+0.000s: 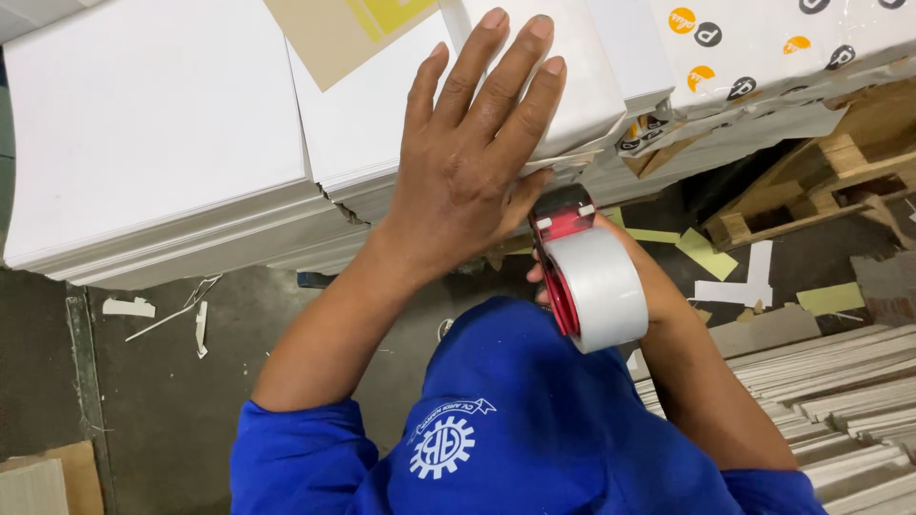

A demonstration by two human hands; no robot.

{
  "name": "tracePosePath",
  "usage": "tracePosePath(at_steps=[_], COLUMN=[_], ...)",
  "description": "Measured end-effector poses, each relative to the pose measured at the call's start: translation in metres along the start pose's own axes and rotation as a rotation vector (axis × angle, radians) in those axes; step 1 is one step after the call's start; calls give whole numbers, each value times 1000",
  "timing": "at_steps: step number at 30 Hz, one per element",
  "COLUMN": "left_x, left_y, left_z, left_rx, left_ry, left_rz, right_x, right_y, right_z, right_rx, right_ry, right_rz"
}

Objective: The person wraps stacks of printed material in white paper, folding the edges around the stack and securing the paper with adhesive tape from a handheld dispenser.

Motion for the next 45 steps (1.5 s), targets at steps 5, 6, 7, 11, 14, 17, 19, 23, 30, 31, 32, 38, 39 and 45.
tracePosePath(at_steps=[5,6,7,11,14,17,19,23,30,31,32,38,39,45], left_x=[2,2,2,10,8,-3,-8,-10,-6,-2,0,-3,-2,1], left_y=[-2,-3,3,-7,-17,-15,-17,-21,-8,-11,-10,-4,-4,-4], left_z=[-3,-2,-12,-29,-18,-9,-7,-8,-5,-10,-13,-11,-8,-16], left_rx=[-5,12,11,33,85,113,129,128,107,76,74,73,72,34], left_ry=[-3,12,15,70,49,-7,-22,-91,-23,-71,-13,30,40,41], left_rz=[-12,3,6,63,118,140,133,212,101,41,69,47,50,37], right_x=[-8,-7,-3,-5,-1,14,20,30,16,7,-4,-34,-35,-37], right_y=[-4,-8,-13,-6,-20,-39,-49,-44,-25,-11,1,28,34,48], right_z=[8,3,7,16,4,-14,-25,-24,-7,10,24,56,56,54], right_rx=[-36,-58,-55,-183,-147,-108,-133,-117,-198,-251,-232,-142,-81,-306], right_ry=[176,-10,-12,-47,302,489,508,379,246,227,143,-99,9,115], right_rz=[-44,25,21,-63,-299,-381,-385,-325,-336,-275,-252,-115,-186,-303])
Point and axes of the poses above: each hand's wrist, its own y-axis away from the middle knuckle, its own z-axis out of the palm, x = y × z, the point moved 1 cm from there along -y, towards the middle knuckle, and after that the axes turned 2 degrees about -y, right-handed, at the moved point
